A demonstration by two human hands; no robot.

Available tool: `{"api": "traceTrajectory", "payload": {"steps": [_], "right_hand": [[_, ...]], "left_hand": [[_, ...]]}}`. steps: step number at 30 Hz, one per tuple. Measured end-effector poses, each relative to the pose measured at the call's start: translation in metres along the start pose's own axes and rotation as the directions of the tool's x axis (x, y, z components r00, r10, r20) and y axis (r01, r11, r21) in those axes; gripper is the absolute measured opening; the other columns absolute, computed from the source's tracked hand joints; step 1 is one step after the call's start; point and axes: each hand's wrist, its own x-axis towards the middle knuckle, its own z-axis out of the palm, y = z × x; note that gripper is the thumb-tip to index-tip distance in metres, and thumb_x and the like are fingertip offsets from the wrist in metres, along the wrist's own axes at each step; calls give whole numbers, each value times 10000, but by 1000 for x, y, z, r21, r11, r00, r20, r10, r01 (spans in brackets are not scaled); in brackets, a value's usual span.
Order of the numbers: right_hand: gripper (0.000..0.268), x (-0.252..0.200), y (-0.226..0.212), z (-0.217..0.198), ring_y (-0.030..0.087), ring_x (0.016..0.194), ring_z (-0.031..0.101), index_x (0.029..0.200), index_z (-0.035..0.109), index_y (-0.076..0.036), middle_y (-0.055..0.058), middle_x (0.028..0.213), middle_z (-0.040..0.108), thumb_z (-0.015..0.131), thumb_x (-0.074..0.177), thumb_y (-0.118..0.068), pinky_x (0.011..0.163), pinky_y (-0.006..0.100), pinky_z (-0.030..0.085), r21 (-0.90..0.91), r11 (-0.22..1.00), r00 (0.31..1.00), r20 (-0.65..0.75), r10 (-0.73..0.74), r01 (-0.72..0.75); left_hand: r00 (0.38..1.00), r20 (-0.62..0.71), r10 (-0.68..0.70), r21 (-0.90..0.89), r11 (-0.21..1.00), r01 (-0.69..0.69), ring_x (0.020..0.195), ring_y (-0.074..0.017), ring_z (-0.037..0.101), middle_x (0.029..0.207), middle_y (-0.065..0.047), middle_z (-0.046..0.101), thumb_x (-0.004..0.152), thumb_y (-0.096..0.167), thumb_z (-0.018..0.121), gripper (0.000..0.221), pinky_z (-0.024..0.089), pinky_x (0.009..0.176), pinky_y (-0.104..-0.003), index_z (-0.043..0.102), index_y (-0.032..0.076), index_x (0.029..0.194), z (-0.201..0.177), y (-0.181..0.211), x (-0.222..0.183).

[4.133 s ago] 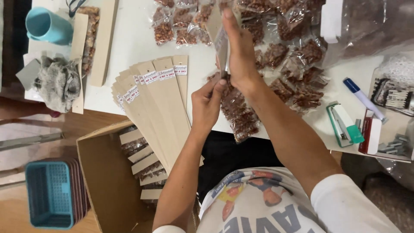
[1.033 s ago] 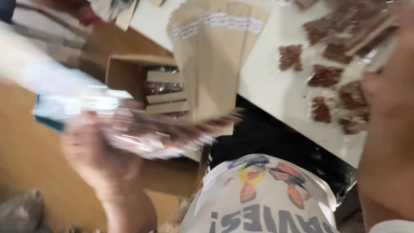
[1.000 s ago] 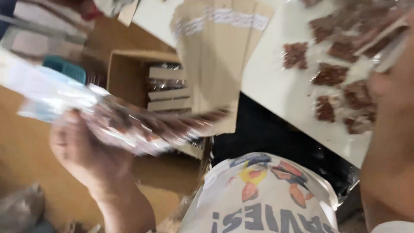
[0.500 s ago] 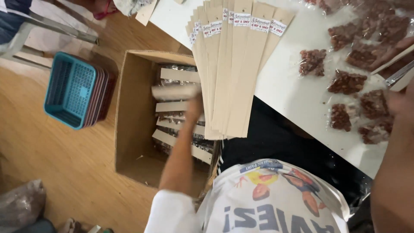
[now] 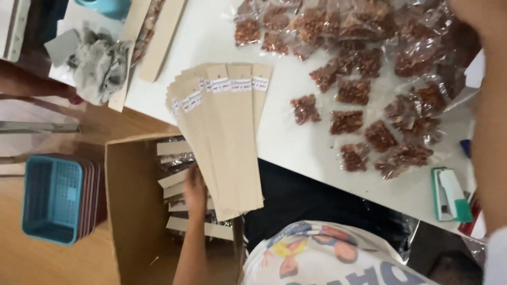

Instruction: Stapling small plastic bags filled with nuts onto cardboard display strips for retail.

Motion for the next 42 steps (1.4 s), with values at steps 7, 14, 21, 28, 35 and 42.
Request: {"api": "traceTrajectory", "payload": {"steps": [7,14,21,28,35,42], "right_hand": [[709,6,-163,33,596,1101,535,1401,616,-71,343,1274,614,690,1057,-687,867,674,370,-263,958,992,90,-93,113],[839,-36,-217,22,565,1406,311,1591,353,-281,291,1597,333,524,881,-695,1103,777,77,-193,930,897,382,-222,312],[595,-106,-232,44,536,1291,425,1470,607,-127,295,1514,488,774,954,-371,1014,702,310,-190,846,864,33,-502,498],[460,-277,-286,142,296,1058,656,1153,683,-110,139,1227,665,696,705,-7,767,401,562,-101,782,772,-124,-623,615],[259,-333,-281,137,249,1055,660,1181,725,-104,149,1315,676,674,951,2,843,377,538,-406,590,583,-156,-797,698],[157,-299,-247,154,302,821,619,815,681,-135,73,882,590,720,916,-249,763,445,538,-210,688,622,-304,-721,695]], "left_hand": [[736,-221,640,559,702,-442,1362,-292,472,1452,-118,543,1038,137,533,443,465,1008,-435,472,36,1465,17,95,-76],[715,119,689,839,315,-443,1494,-438,358,1587,-206,420,971,595,541,742,331,1178,-632,457,110,1526,57,103,-108],[611,55,790,890,239,-389,1087,-301,581,1191,-123,629,939,551,683,617,502,862,-419,626,108,1364,50,105,-112],[676,52,735,809,366,-460,678,-185,579,879,-28,665,972,424,682,448,449,627,-367,642,88,1265,35,93,-104],[988,-95,117,213,972,-95,454,-89,327,565,34,403,1021,304,599,342,367,375,-284,579,44,1242,14,130,-113],[963,-28,268,-247,932,-266,770,-270,699,975,-219,703,1048,122,567,247,599,634,-370,515,49,1278,51,144,-83]]}}
